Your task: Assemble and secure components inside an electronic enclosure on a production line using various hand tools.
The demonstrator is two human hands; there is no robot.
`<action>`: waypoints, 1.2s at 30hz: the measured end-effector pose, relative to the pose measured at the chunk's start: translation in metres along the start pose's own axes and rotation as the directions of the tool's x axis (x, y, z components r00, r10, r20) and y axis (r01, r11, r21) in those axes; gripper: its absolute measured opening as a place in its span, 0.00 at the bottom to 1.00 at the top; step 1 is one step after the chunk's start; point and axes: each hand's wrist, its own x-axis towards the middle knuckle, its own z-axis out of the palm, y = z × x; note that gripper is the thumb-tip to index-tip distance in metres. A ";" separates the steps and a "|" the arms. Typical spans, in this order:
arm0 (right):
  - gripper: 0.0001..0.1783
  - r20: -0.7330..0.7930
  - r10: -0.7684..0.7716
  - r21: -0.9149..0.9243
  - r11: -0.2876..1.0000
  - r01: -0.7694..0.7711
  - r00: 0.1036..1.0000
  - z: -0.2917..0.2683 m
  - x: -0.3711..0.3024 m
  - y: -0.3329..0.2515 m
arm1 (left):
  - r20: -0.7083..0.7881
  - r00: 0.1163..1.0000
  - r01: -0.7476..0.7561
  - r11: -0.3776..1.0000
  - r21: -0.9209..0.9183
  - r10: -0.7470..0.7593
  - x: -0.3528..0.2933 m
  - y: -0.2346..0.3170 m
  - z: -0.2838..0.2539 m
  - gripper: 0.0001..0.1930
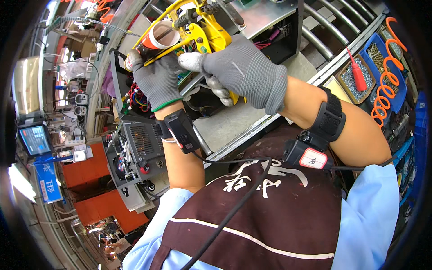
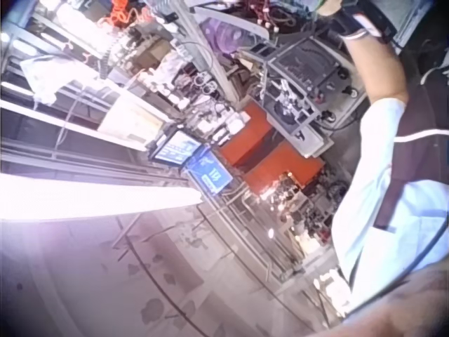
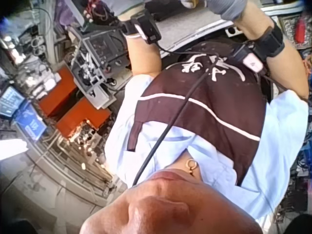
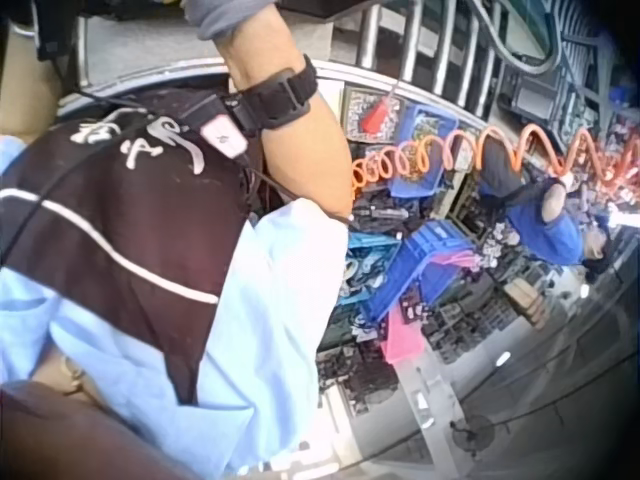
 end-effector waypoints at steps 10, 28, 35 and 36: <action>0.17 0.016 0.065 -0.043 0.997 -0.064 0.998 -0.020 -0.001 -0.016 | 0.048 0.997 -0.059 0.985 0.161 0.052 -0.004 -0.012 0.004 0.26; 0.18 0.042 -0.023 0.036 0.999 0.022 0.999 -0.018 -0.005 -0.001 | 0.033 0.999 -0.008 0.990 0.144 0.003 -0.011 -0.007 0.006 0.24; 0.17 0.028 -0.044 0.010 0.999 0.044 0.999 -0.013 -0.008 0.021 | -0.086 0.995 0.060 0.981 0.185 -0.045 -0.010 0.000 -0.002 0.22; 0.17 0.014 -0.111 0.037 0.993 0.111 0.994 -0.010 -0.008 0.027 | -0.090 0.995 0.065 0.980 0.189 -0.048 -0.010 0.003 -0.004 0.22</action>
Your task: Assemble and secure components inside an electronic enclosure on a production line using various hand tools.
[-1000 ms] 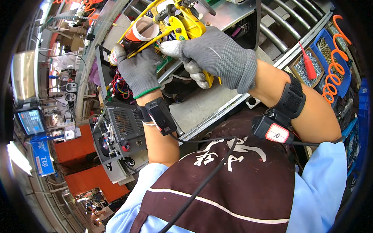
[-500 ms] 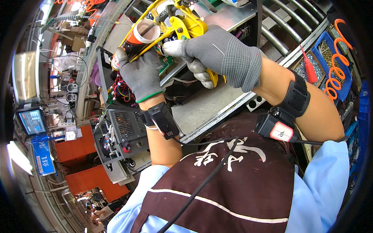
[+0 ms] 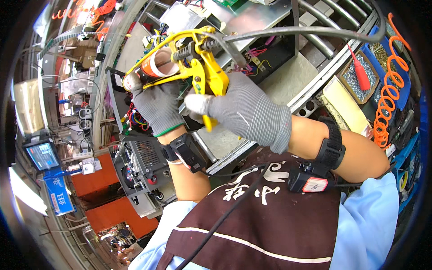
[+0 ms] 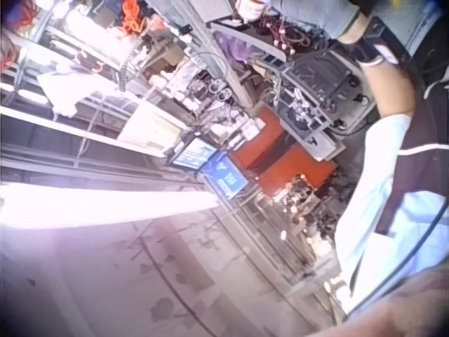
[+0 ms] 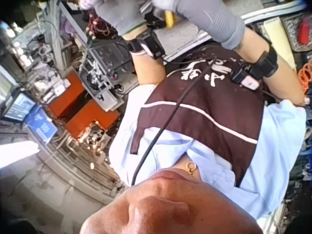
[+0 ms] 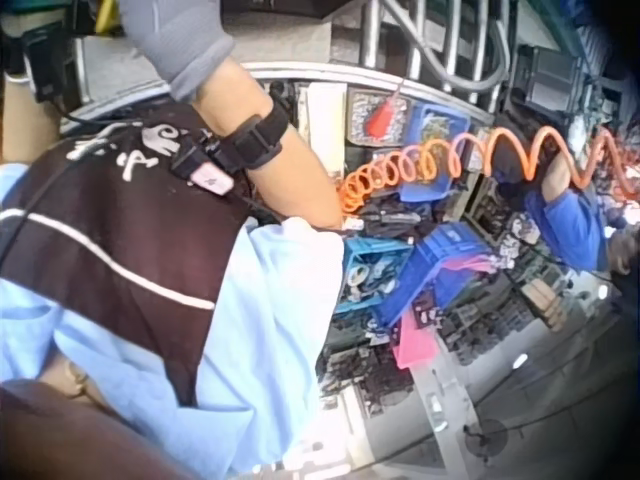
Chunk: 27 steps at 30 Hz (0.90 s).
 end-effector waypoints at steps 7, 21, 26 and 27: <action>0.14 0.109 -0.091 -0.002 0.996 0.092 0.990 0.012 0.000 0.016 | 0.018 1.000 -0.004 0.991 0.135 0.001 -0.001 0.006 -0.006 0.22; 0.13 -0.085 0.022 0.319 0.948 0.007 0.996 0.073 0.008 0.035 | 0.059 0.995 0.066 0.961 0.270 -0.085 0.015 0.037 -0.030 0.26; 0.11 -0.133 -0.041 0.219 0.973 0.069 0.990 0.074 0.012 0.032 | 0.031 0.995 0.076 0.942 0.328 -0.091 0.017 0.037 -0.031 0.29; 0.12 -0.126 -0.052 0.150 0.986 0.071 0.991 0.072 0.015 0.032 | -0.006 0.998 0.058 0.910 0.410 -0.061 0.014 0.034 -0.025 0.33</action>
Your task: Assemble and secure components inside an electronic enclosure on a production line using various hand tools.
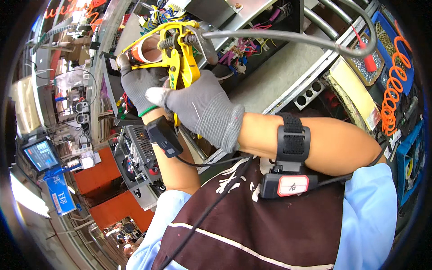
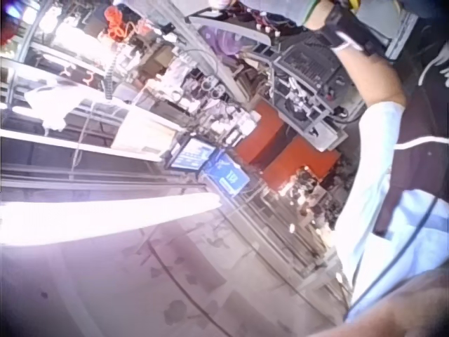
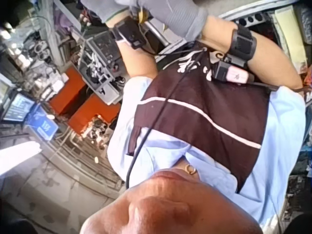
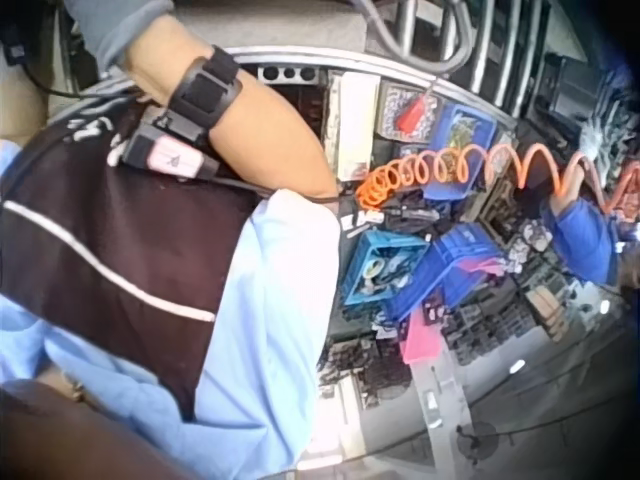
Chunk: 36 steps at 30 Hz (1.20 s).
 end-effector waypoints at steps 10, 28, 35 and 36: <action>0.12 0.076 -0.085 -0.040 0.995 0.088 0.993 -0.021 0.008 -0.008 | 0.133 0.987 -0.077 0.993 -0.092 0.089 0.005 -0.010 0.003 0.30; 0.19 0.225 -0.037 -0.287 0.952 0.103 0.974 -0.051 0.008 -0.028 | 0.007 0.989 -0.144 0.986 -0.085 0.145 -0.007 -0.019 0.027 0.29; 0.17 0.189 0.023 -0.295 0.955 0.034 0.982 -0.064 0.010 -0.026 | 0.055 0.985 -0.164 0.986 -0.010 0.164 -0.002 -0.030 0.027 0.26; 0.16 0.265 -0.095 -0.385 0.902 0.196 0.959 -0.064 0.012 -0.025 | 0.052 0.985 -0.167 0.986 -0.006 0.167 -0.005 -0.027 0.028 0.26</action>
